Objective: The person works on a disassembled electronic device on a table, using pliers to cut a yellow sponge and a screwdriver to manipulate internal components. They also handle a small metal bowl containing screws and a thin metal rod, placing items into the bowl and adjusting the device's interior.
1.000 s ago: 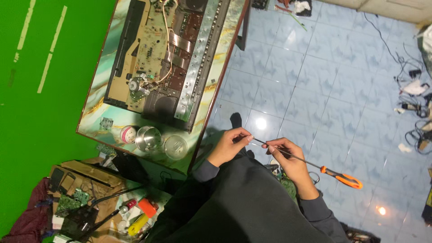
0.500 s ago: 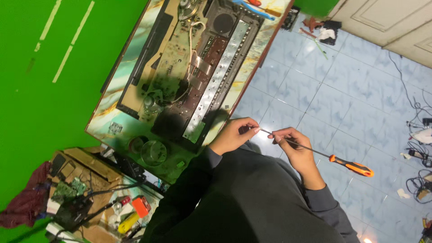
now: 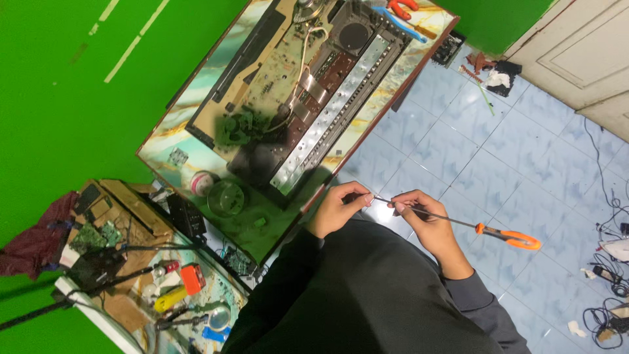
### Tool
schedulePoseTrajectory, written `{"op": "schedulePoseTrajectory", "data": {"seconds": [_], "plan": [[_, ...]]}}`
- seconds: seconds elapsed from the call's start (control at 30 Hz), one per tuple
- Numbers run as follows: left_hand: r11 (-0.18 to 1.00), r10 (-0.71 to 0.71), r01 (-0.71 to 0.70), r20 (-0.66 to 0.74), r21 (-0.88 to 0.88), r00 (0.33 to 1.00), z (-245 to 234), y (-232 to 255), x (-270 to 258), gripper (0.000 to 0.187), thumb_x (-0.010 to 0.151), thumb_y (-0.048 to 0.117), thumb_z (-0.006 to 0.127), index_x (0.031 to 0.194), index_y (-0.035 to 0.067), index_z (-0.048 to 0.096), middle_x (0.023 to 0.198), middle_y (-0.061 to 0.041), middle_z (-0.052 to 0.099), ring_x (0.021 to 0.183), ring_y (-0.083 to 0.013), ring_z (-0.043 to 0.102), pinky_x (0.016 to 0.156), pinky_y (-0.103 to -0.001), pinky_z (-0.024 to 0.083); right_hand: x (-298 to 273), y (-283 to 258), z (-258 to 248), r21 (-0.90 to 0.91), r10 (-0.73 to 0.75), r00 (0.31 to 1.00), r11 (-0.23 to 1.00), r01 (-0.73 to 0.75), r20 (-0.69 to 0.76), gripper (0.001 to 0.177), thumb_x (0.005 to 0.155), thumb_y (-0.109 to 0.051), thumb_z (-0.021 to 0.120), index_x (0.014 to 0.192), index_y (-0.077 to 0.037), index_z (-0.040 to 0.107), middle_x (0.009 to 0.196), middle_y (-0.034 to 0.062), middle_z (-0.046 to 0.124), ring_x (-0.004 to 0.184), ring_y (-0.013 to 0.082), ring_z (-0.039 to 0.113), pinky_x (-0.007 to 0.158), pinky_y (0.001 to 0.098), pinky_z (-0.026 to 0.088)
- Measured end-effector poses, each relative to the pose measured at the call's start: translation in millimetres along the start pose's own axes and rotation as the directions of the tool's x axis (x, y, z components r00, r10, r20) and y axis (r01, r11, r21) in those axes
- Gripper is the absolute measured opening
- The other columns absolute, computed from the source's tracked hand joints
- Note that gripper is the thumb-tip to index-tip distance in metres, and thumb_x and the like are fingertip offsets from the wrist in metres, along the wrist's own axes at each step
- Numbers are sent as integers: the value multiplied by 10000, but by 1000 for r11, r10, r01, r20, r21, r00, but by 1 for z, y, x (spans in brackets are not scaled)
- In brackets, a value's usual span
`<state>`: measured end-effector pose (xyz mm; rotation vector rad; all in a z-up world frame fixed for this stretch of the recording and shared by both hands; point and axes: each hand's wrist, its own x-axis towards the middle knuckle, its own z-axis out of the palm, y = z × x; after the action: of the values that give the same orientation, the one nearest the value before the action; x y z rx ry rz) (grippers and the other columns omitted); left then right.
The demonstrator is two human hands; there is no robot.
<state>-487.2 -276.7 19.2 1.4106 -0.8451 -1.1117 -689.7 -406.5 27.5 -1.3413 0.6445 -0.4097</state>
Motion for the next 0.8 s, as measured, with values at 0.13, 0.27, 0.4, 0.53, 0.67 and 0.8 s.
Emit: {"op": "schedulePoseTrajectory", "data": {"seconds": [0.13, 0.27, 0.4, 0.53, 0.67, 0.8], "plan": [[999, -22, 21, 13, 50, 1000, 15, -5, -22, 182, 991, 192, 707, 988, 12, 737, 849, -17, 740, 744, -46, 603, 691, -224, 466, -24, 10, -7, -9, 5, 1000, 1000, -5, -1, 115, 994, -82, 648, 1041, 14, 690, 975, 79, 763, 893, 126, 671, 842, 290, 546], [999, 1, -2, 18, 39, 1000, 38, -16, -49, 196, 1005, 204, 690, 984, 13, 726, 858, -12, 733, 804, -58, 656, 747, -232, 496, -57, 23, -13, -2, 13, 1000, 1000, -13, 9, 120, 1000, -96, 641, 1030, 8, 693, 978, 77, 768, 880, 130, 677, 833, 293, 552], [1000, -3, 3, -4, -1, 1000, 65, -24, -79, 210, 998, 220, 700, 981, 11, 704, 870, -7, 719, 808, -55, 631, 747, -230, 487, -89, 37, -15, 27, 46, 999, 999, -46, -3, 123, 1001, -102, 642, 1037, 4, 694, 983, 86, 773, 877, 132, 674, 831, 300, 554], [1000, -19, 20, -61, 11, 998, 84, -35, -119, 205, 990, 213, 714, 970, 10, 703, 828, -16, 694, 755, -58, 601, 687, -227, 473, -114, 47, -4, 19, 60, 995, 998, -62, 85, 128, 1006, -113, 649, 1030, 3, 698, 968, 81, 761, 855, 133, 661, 808, 298, 550], [992, -61, 45, -142, -116, 988, 89, -55, -158, 198, 1037, 194, 655, 990, 4, 685, 850, -24, 704, 796, -61, 637, 734, -232, 515, -127, 51, 19, 5, 83, 972, 996, -86, 218, 132, 1005, -129, 647, 1042, -7, 682, 965, 63, 743, 906, 120, 683, 815, 283, 547], [993, 7, -36, -242, -116, 970, 74, -59, -191, 186, 1038, 168, 631, 1033, -16, 659, 897, -38, 696, 841, -78, 655, 774, -247, 538, -121, 40, 44, -44, 98, 937, 995, -88, 335, 154, 1002, -137, 651, 1064, -5, 701, 975, 64, 736, 897, 112, 667, 817, 282, 548]]}}
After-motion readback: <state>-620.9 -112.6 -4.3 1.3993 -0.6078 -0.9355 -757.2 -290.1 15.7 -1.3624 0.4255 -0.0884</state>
